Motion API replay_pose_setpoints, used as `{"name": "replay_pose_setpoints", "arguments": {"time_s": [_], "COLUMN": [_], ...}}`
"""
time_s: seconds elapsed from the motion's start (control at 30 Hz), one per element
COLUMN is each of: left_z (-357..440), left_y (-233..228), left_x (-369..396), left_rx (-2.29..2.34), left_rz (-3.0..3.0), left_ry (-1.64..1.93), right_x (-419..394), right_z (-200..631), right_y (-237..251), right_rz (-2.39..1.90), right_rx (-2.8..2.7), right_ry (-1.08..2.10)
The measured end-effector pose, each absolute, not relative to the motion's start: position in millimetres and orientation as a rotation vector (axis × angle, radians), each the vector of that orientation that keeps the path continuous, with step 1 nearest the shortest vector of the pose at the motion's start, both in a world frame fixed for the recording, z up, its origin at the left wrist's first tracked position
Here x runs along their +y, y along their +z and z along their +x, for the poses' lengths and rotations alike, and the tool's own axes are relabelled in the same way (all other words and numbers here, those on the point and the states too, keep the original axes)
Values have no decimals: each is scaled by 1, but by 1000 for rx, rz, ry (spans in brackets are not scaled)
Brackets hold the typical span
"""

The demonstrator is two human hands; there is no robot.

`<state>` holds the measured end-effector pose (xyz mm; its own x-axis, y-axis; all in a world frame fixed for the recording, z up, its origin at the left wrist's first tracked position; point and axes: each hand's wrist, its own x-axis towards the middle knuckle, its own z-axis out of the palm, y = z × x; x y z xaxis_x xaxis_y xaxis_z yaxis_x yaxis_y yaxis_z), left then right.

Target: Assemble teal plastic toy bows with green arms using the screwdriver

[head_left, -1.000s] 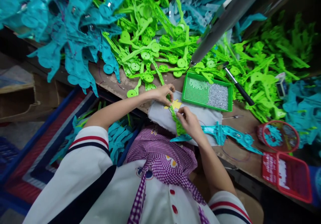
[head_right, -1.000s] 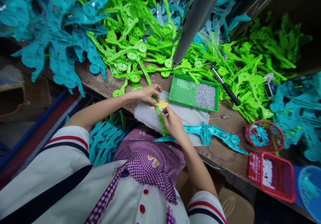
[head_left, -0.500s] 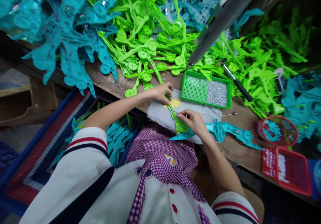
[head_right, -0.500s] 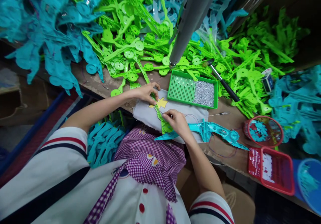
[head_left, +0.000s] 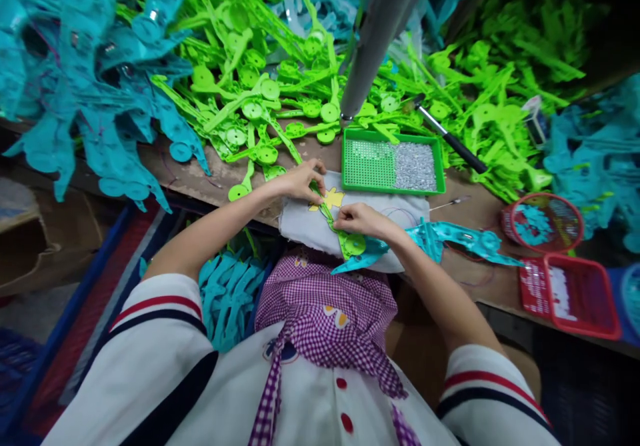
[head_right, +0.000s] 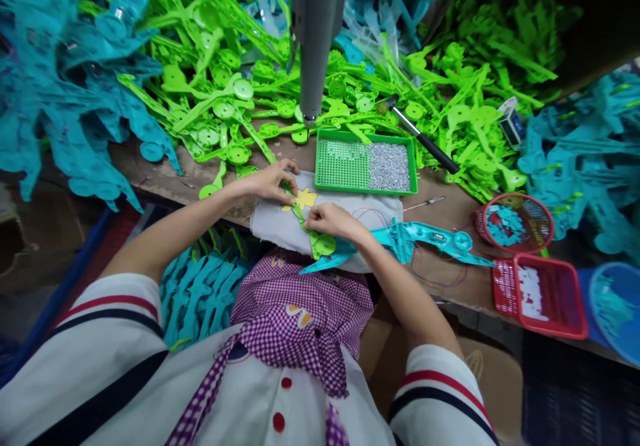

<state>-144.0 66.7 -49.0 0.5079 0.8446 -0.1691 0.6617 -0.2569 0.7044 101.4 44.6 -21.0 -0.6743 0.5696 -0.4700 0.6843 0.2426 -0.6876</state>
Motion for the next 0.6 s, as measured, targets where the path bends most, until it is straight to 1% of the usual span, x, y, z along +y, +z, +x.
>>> {"name": "replay_pose_setpoints", "arguments": {"time_s": [0.2, 0.3, 0.47, 0.6], "left_z": [-147, -149, -150, -148], "left_y": [-50, -49, -45, -40], "left_x": [69, 71, 72, 72], "left_rx": [1257, 1278, 1286, 1314], "left_rz": [2016, 2028, 2062, 2098], "left_ry": [280, 270, 219, 181], "right_x": [53, 50, 39, 36], "right_z": [76, 72, 80, 85], "right_y": [-3, 4, 0, -4], "right_rz": [1150, 1163, 1300, 1303], "right_rx": [2317, 2341, 2398, 2512], "right_ry": [-1059, -937, -932, -990]}}
